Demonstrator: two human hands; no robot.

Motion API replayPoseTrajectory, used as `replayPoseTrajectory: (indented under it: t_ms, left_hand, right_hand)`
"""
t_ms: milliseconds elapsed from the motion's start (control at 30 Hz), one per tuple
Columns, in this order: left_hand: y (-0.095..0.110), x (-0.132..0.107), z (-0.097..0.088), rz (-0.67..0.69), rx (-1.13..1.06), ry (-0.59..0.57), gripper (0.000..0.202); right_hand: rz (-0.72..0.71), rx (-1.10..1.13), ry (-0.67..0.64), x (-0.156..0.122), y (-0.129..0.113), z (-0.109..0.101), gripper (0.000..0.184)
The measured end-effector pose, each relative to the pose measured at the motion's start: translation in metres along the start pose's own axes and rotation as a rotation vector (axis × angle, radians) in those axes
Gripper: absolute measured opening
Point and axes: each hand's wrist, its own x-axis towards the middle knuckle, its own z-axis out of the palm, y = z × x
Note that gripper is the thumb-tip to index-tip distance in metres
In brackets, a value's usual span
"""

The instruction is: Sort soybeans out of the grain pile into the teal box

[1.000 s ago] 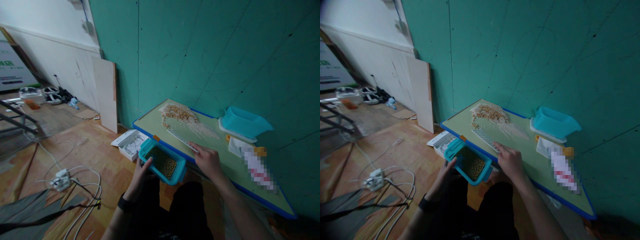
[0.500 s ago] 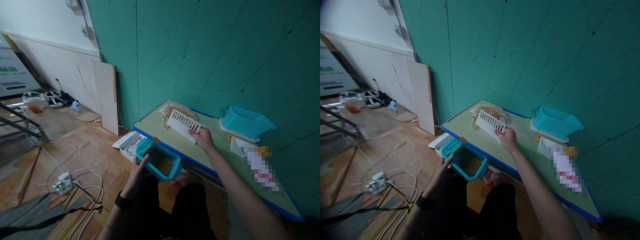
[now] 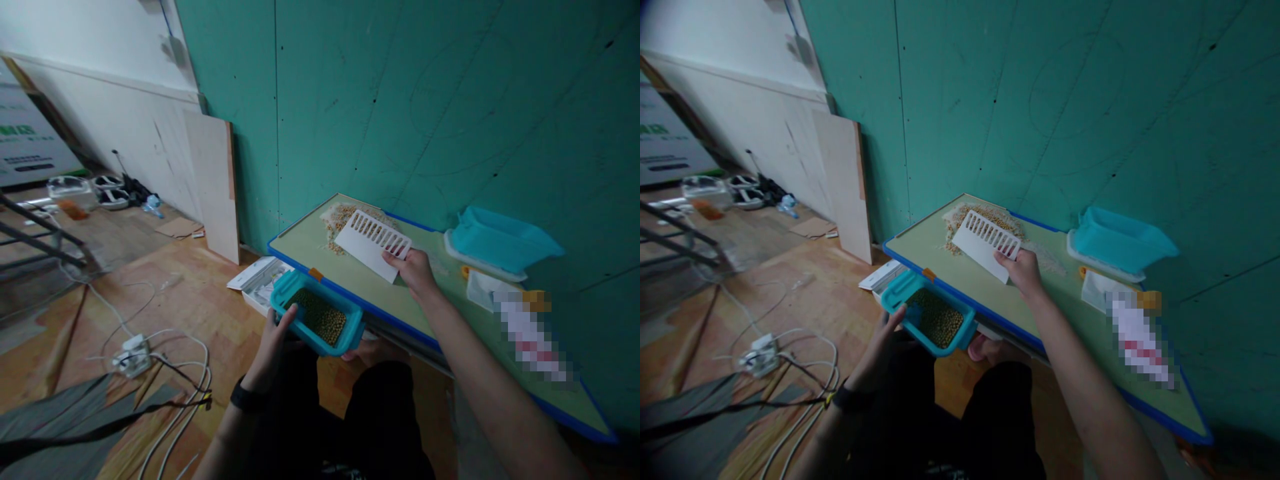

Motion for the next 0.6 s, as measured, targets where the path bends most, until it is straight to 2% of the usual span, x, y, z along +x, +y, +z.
replayPoseTrajectory:
  t_ms: [100, 267, 600]
  left_hand:
    - [-0.002, 0.002, -0.001, -0.002, 0.009, -0.003, 0.096]
    - [0.000, 0.001, 0.001, 0.004, 0.041, -0.002, 0.093]
    - [0.003, -0.007, 0.007, 0.019, 0.024, -0.017, 0.088]
  right_hand:
    - [0.027, 0.025, -0.015, -0.002, -0.002, 0.000, 0.066]
    - [0.031, 0.062, -0.084, -0.005, -0.009, -0.001, 0.064]
    - [0.066, 0.081, -0.096, -0.005, -0.013, 0.000, 0.061]
